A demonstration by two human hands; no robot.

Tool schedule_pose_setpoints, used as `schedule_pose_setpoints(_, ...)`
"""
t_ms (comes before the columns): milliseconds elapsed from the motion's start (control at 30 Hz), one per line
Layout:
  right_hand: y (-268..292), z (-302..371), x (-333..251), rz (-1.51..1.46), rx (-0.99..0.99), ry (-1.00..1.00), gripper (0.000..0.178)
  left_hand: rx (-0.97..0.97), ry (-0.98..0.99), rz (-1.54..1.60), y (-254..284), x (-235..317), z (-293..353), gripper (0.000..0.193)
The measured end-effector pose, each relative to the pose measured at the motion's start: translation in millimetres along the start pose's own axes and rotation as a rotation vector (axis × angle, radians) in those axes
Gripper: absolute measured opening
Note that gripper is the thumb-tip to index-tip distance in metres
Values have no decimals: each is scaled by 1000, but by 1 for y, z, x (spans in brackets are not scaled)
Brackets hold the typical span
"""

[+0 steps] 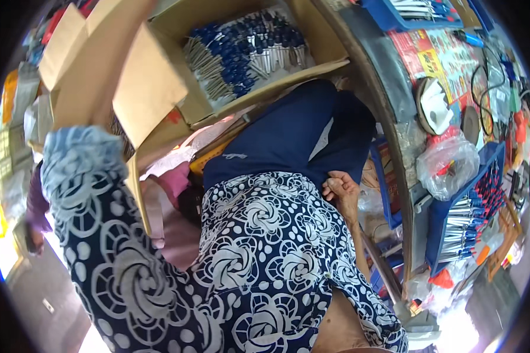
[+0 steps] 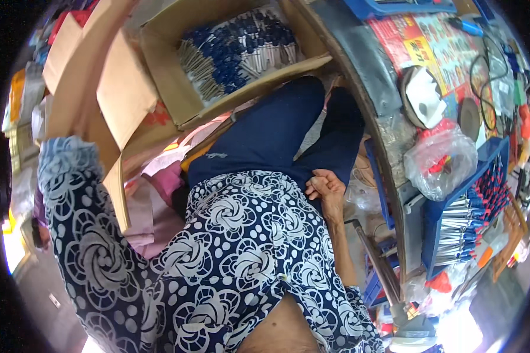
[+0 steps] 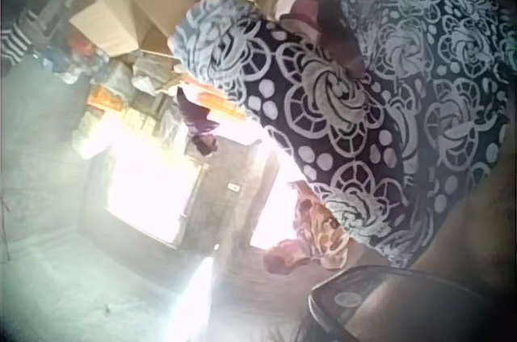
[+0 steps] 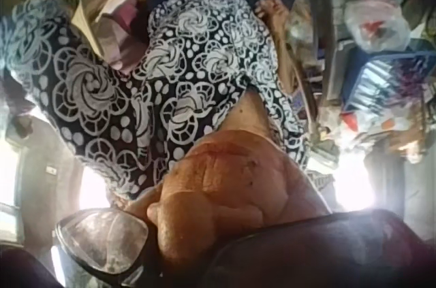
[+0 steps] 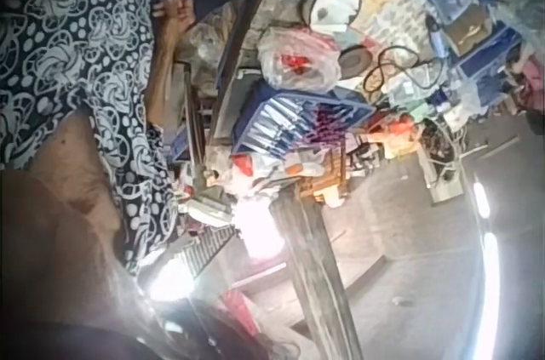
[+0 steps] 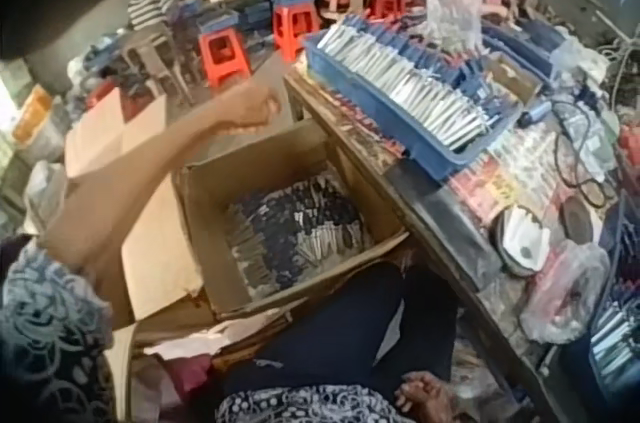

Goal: Assembling pens by fitting caps onto the pen bodies and organizing them in boxes.

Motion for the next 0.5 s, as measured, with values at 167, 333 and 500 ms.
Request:
schedule_pose_setpoints(167,1,6,-2,-80,54,-19,20,-119,-194,-469,-140,18,-77,20)
schedule_pose_setpoints(333,-11,10,-7,-101,86,-114,19,-361,10,-299,-263,-29,-45,32)
schedule_pose_setpoints(500,-17,17,-15,-126,184,-198,19,-487,3,-329,-322,-41,7,27)
Point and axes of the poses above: each hand's wrist, its own z-axis away from the middle knuckle, its own y-axis out of the back of the hand, x = y × z, the point moved 2 cm from there along -z, towards the middle knuckle, and after that the axes turned 9 degrees about -z, right-handed, at the moved point
